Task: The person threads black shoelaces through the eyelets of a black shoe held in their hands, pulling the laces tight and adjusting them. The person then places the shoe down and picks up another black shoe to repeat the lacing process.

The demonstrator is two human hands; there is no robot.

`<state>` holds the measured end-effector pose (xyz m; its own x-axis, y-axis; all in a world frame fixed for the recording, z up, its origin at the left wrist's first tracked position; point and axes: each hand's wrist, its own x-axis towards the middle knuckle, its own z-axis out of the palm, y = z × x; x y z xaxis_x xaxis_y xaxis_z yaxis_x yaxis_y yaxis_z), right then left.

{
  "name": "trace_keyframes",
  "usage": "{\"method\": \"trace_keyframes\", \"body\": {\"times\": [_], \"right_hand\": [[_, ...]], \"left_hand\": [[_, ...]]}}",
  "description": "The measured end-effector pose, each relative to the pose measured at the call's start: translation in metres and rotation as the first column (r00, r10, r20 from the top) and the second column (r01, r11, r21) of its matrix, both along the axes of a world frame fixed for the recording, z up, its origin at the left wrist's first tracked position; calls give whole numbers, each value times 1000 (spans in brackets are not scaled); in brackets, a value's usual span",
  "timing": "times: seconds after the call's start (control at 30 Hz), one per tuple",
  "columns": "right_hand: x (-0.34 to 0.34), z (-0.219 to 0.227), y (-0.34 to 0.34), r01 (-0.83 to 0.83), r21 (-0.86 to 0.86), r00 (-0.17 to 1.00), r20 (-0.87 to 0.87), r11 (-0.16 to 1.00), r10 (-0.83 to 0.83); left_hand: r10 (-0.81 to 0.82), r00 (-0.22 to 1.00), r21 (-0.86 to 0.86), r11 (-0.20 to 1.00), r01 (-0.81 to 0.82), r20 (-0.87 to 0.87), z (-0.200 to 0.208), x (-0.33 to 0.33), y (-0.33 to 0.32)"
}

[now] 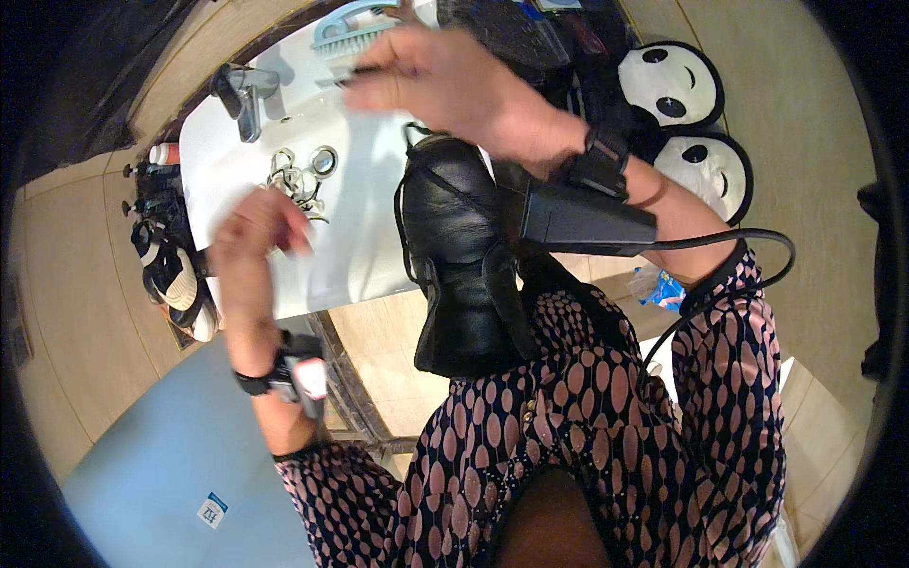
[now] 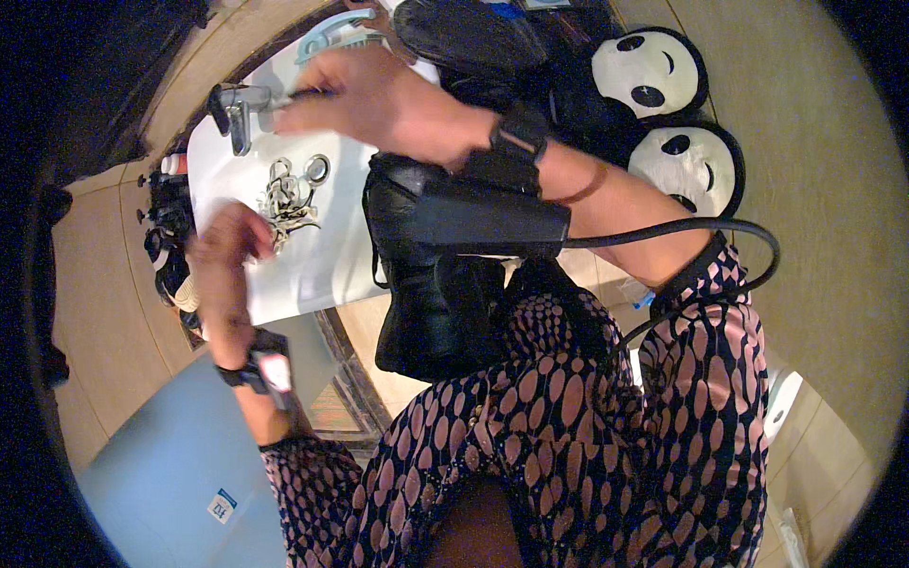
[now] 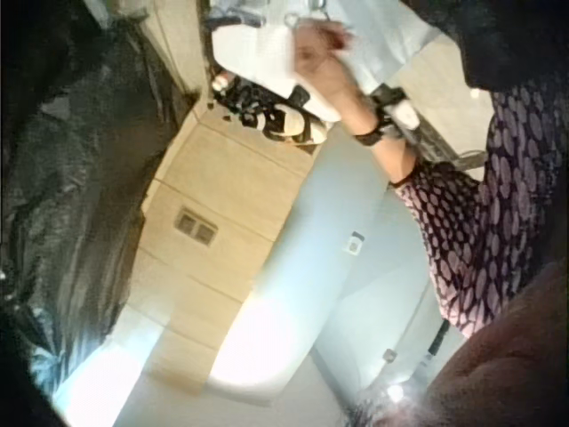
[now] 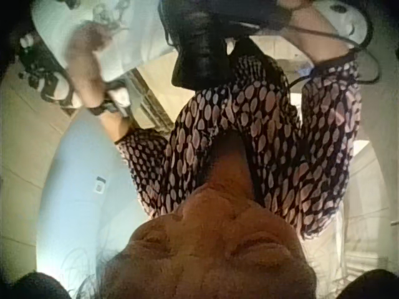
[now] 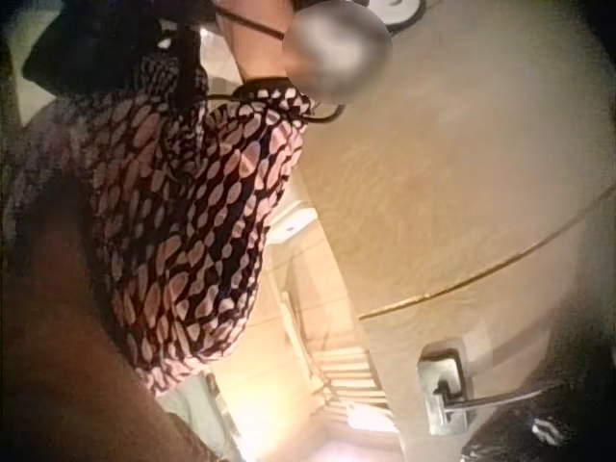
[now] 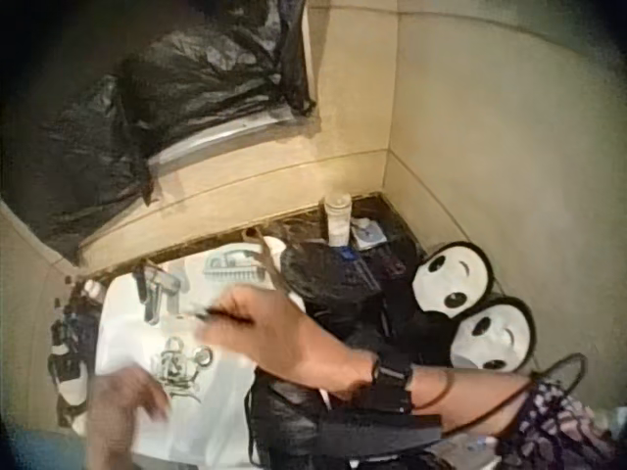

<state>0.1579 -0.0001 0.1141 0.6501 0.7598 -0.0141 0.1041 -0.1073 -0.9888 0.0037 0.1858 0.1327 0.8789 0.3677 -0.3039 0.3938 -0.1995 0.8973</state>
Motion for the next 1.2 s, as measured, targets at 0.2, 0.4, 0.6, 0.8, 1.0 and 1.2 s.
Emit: {"method": "trace_keyframes", "body": {"times": [0.2,0.4,0.6,0.8,1.0,1.2], "right_hand": [[-45,-37,-13,-151,-114,932,314,982,179],[-55,-41,25,-285,39,905,340,958,256],[-65,-45,26,-314,-61,890,329,948,316],[-65,-65,1,-284,-22,907,319,958,276],[-57,-41,20,-403,-89,892,185,911,412],[-50,-31,26,-498,-2,867,-17,867,498]], "left_hand": [[-191,921,-355,933,63,-338,-62,-61,-57],[53,996,-454,887,-77,-66,-57,-64,-64],[328,945,-415,859,-299,-1,-51,-70,-71],[420,908,-409,828,-384,-1,-60,-70,-98],[433,889,-432,837,-336,148,-62,-58,-80],[403,909,-477,823,-308,109,-64,-60,-63]]}}
